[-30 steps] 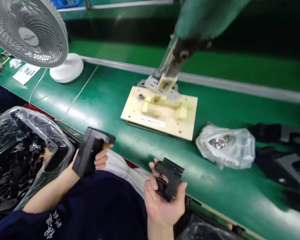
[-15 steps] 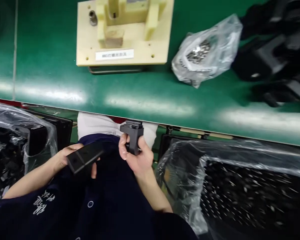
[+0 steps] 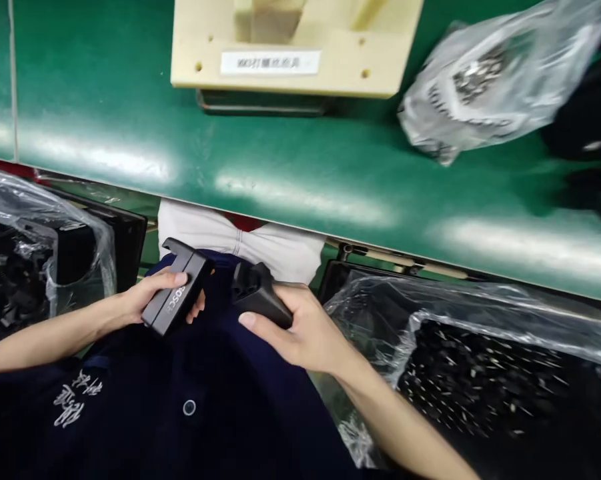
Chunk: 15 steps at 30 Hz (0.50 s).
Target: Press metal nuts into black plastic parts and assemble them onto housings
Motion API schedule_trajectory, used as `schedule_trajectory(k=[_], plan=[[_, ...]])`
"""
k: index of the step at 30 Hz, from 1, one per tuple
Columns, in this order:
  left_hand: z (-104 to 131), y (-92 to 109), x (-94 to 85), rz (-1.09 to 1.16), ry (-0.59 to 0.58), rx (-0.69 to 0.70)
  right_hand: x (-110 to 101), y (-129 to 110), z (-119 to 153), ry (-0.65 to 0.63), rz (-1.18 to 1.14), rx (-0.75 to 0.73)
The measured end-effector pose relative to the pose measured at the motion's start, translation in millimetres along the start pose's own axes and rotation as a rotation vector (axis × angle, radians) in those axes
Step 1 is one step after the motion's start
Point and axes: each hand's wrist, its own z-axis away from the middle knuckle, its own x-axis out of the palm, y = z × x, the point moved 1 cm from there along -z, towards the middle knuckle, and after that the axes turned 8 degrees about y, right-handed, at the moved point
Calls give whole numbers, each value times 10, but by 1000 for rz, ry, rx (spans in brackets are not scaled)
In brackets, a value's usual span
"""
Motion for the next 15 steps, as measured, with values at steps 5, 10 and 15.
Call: schedule_trajectory(k=[5, 10, 15], plan=[[81, -74, -48, 75, 196, -3, 352, -17, -181, -135, 395, -288], [151, -138, -90, 121, 247, 48, 567, 183, -274, -118, 769, -588], [209, -122, -108, -37, 274, 132, 618, 185, -234, -154, 1015, -694]])
